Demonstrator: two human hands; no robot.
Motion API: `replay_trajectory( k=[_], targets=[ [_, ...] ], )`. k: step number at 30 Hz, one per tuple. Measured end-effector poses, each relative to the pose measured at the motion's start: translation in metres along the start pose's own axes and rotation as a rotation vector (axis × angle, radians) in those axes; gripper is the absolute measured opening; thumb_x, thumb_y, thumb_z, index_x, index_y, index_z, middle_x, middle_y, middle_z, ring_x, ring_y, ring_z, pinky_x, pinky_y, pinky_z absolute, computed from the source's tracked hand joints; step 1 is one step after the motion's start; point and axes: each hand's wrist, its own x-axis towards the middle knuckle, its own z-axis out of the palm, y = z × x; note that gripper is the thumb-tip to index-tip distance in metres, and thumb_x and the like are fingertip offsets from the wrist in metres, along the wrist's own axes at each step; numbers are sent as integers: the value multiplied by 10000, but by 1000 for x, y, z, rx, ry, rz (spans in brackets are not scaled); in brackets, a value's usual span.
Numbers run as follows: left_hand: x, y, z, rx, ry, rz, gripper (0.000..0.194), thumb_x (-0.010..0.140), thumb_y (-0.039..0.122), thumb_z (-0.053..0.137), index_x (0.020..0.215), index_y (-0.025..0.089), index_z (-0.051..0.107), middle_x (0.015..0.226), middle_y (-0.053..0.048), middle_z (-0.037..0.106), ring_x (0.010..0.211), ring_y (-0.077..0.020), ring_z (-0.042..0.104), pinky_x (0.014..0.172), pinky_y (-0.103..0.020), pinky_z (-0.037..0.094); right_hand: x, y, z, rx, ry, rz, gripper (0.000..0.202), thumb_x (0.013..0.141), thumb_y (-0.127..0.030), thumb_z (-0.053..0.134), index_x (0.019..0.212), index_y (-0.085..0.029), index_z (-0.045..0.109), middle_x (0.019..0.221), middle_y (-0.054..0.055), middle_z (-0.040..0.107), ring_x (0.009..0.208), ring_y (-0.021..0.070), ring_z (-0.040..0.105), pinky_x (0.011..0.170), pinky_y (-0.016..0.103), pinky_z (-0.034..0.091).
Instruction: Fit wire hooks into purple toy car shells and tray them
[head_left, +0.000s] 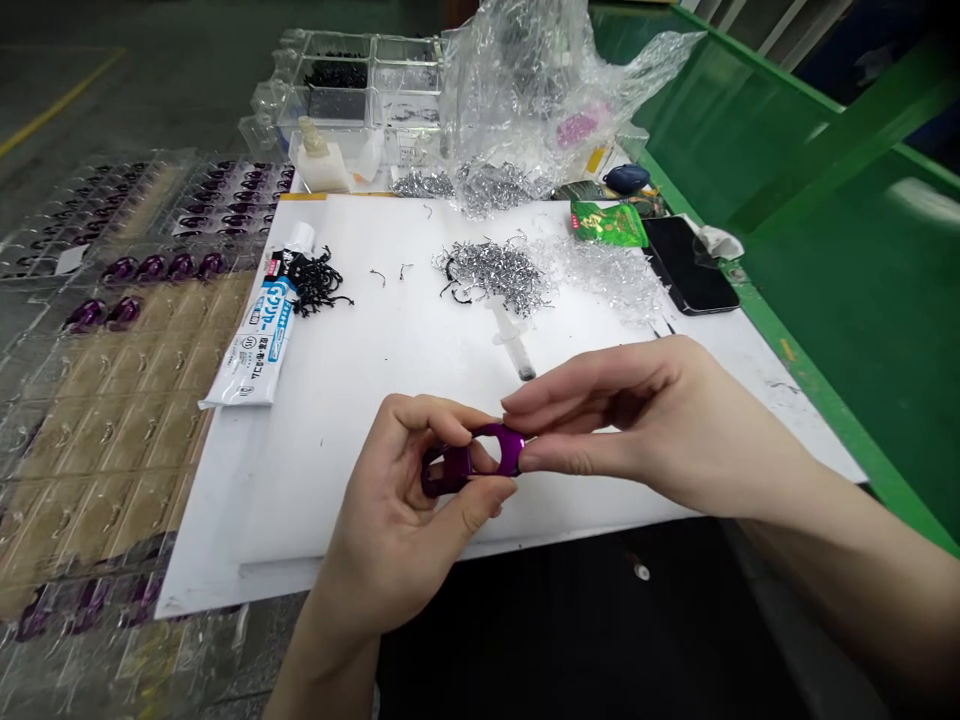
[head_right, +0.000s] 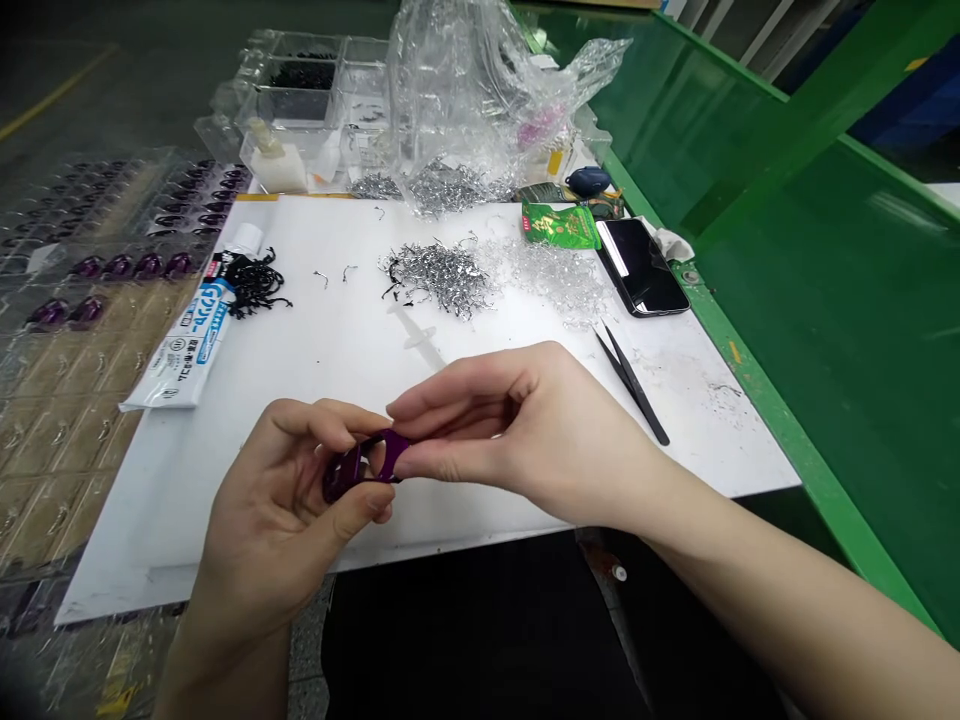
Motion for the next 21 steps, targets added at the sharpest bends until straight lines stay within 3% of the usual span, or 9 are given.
replay_trajectory(
  k=[4,8,10,12,14,16,17,18,21],
  targets=[
    [0,-1,0,94,18,38,306,931,21,807,1019,253,628,1115,19,715,876,-67,705,787,-134,627,1,-2,3,-90,-1,-33,363,780,-34,957,977,-335,913,900,-26,863,843,206,870,779,146,714],
    [-4,-4,2,65,67,49,295,934,48,825,1038,259,648,1141,7,717,894,-78,712,804,-146,633,4,-7,1,-212,-8,-51,324,763,-129,1003,1010,-319,915,925,1,869,840,241,873,798,233,748],
    [-5,-5,2,3,95,32,302,932,69,847,1085,269,681,1152,0,736,899,-89,732,821,-162,648,9,-20,-3,-314,-64,-88,330,781,-180,1002,1066,-315,909,922,13,871,828,240,872,786,253,752],
    [-6,-5,2,-47,113,9,340,935,101,865,1187,288,736,1154,-11,768,936,-108,765,861,-177,661,21,-41,-8,-465,-80,-233,264,837,-211,963,1067,-326,904,859,1,865,766,200,861,717,227,726],
    [-5,-4,0,-58,118,-19,384,940,142,878,1280,293,781,1160,-29,802,990,-136,791,906,-194,666,44,-64,-10,-614,33,-491,98,941,-248,871,997,-324,896,750,-27,832,689,141,823,618,211,654],
    [-4,-2,-3,-47,115,-36,376,942,176,885,1297,279,818,1167,-48,827,1014,-160,803,917,-208,668,78,-82,-7,-740,185,-666,153,1042,-286,739,972,-286,875,692,-39,793,669,110,786,559,230,566],
    [-3,-1,-4,-38,112,-42,356,942,188,886,1284,270,834,1165,-55,835,1011,-168,805,906,-214,669,98,-86,-3,-843,172,-616,172,1045,-280,717,971,-248,869,741,-29,813,644,103,758,551,248,538],
    [-3,-1,-4,-29,110,-43,337,940,198,886,1269,263,846,1164,-60,840,1007,-174,804,896,-220,668,119,-85,3,-919,81,-529,215,1047,-282,705,920,-212,863,774,-9,830,650,115,758,577,267,545],
    [-2,1,-5,-3,101,-32,302,929,212,886,1227,253,866,1140,-62,844,981,-182,788,888,-246,654,176,-68,22,-1042,-159,-453,84,959,-175,809,897,-179,866,829,20,847,802,178,808,779,321,628]
  ],
)
